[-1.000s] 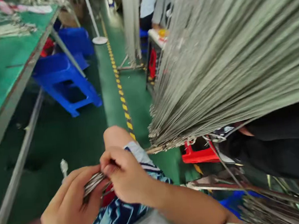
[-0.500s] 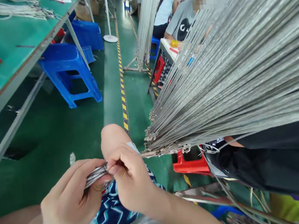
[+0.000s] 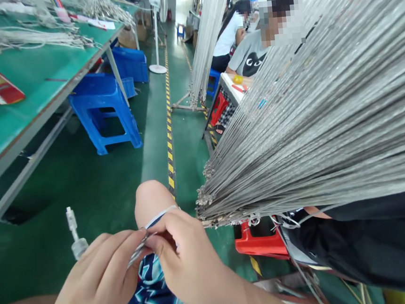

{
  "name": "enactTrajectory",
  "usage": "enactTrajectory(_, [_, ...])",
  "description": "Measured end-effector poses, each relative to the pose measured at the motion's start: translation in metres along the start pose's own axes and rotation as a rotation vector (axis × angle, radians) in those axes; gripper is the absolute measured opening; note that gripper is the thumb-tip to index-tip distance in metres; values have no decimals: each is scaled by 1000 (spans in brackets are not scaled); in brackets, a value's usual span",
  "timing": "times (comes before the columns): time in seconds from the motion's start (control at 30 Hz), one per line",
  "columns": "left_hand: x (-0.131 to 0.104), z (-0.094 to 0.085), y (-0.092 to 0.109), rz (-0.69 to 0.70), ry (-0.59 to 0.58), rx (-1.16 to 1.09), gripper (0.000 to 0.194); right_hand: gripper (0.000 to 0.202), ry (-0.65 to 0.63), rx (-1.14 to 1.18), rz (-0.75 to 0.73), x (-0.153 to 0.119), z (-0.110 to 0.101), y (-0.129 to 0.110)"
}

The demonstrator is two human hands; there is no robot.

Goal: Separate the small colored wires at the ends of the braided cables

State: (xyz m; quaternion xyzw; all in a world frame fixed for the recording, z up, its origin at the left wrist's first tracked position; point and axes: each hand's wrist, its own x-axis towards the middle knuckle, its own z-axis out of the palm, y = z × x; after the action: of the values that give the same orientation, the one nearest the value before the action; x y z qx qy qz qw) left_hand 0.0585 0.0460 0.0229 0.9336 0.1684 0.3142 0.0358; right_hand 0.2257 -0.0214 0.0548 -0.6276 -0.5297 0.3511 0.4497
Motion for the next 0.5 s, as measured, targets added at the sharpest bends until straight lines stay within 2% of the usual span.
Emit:
enactTrajectory(0.1, [5, -4, -5, 97, -39, 70, 30, 12, 45, -62, 12, -3, 3, -2])
enactTrajectory(0.37, [30, -16, -12, 400, -83, 250, 22, 13, -98, 113, 395, 6, 0, 3])
enactTrajectory(0.43, [27, -14, -14, 423, -109, 250, 25, 10, -126, 115, 401, 6, 1, 8])
enactTrajectory(0.5, [22, -10, -20, 372, -87, 199, 27, 7, -121, -3, 281, 5, 2, 12])
